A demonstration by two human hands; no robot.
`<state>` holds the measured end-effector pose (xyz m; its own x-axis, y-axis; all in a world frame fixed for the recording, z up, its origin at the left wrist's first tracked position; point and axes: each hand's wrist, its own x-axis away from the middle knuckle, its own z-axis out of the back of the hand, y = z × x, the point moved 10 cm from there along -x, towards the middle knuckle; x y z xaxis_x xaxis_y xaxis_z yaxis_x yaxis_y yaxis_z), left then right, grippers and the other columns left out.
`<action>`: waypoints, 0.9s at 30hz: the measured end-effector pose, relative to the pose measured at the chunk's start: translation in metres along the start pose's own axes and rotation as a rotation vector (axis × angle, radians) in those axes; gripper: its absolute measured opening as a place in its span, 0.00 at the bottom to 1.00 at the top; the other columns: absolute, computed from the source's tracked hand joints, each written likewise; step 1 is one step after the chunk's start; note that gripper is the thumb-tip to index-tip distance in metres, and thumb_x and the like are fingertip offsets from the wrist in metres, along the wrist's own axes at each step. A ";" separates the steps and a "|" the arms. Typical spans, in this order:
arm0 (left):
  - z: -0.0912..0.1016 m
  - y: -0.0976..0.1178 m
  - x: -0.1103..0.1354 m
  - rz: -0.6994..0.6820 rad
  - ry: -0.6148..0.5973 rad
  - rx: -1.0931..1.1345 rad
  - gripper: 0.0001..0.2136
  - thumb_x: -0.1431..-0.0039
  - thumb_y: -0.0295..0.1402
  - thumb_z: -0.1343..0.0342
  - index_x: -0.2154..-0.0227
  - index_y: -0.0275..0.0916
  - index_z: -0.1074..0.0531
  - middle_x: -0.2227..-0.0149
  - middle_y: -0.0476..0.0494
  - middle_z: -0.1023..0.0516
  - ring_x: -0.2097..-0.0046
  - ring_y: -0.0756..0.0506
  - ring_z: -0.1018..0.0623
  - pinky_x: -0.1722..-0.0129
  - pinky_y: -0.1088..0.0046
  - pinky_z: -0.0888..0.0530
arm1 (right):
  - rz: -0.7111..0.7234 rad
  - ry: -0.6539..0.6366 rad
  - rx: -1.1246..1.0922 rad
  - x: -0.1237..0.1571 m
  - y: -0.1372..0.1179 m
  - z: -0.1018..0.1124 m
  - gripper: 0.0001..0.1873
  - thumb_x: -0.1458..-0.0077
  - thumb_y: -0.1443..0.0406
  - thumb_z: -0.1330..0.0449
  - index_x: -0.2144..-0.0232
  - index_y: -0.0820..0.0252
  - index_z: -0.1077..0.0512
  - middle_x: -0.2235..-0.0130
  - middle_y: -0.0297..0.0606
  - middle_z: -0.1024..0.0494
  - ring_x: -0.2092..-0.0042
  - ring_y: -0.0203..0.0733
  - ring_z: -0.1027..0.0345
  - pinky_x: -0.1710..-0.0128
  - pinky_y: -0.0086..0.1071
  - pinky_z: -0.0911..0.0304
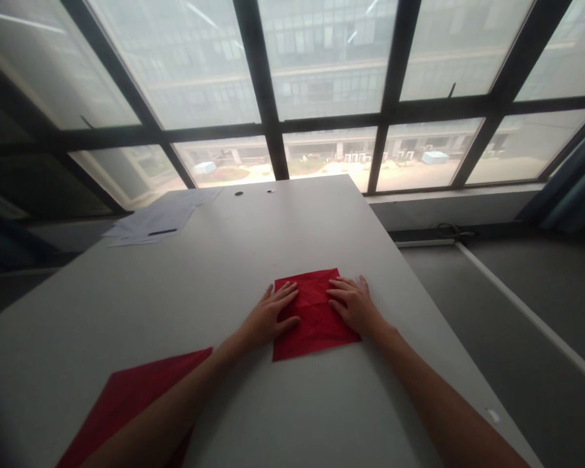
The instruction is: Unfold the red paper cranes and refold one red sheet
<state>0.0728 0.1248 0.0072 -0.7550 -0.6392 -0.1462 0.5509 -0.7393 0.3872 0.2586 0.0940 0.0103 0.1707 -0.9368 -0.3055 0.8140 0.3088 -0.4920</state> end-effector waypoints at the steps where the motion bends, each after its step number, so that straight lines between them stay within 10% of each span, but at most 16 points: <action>1: 0.001 0.000 0.000 0.003 0.000 0.002 0.32 0.37 0.46 0.43 0.33 0.43 0.44 0.31 0.40 0.46 0.30 0.39 0.45 0.31 0.49 0.60 | 0.005 0.004 -0.001 0.000 -0.001 0.000 0.13 0.38 0.62 0.43 0.53 0.49 0.24 0.41 0.40 0.27 0.38 0.53 0.38 0.38 0.69 0.69; 18: 0.006 -0.018 -0.004 0.060 0.132 0.195 0.13 0.33 0.35 0.48 0.49 0.49 0.24 0.39 0.45 0.30 0.35 0.42 0.34 0.32 0.48 0.53 | 0.092 0.142 0.016 0.000 -0.005 0.020 0.09 0.38 0.65 0.43 0.69 0.51 0.24 0.55 0.34 0.18 0.47 0.47 0.31 0.36 0.58 0.62; 27: 0.007 -0.025 -0.004 0.082 0.178 0.205 0.12 0.34 0.38 0.45 0.51 0.50 0.22 0.40 0.45 0.28 0.36 0.40 0.32 0.33 0.47 0.48 | -0.042 0.218 0.094 0.002 0.043 0.036 0.09 0.40 0.64 0.43 0.70 0.53 0.24 0.56 0.38 0.19 0.49 0.51 0.30 0.40 0.56 0.54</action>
<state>0.0595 0.1471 0.0047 -0.6270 -0.7353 -0.2572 0.5104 -0.6372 0.5775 0.3141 0.0991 0.0179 0.0201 -0.8875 -0.4604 0.8679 0.2441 -0.4327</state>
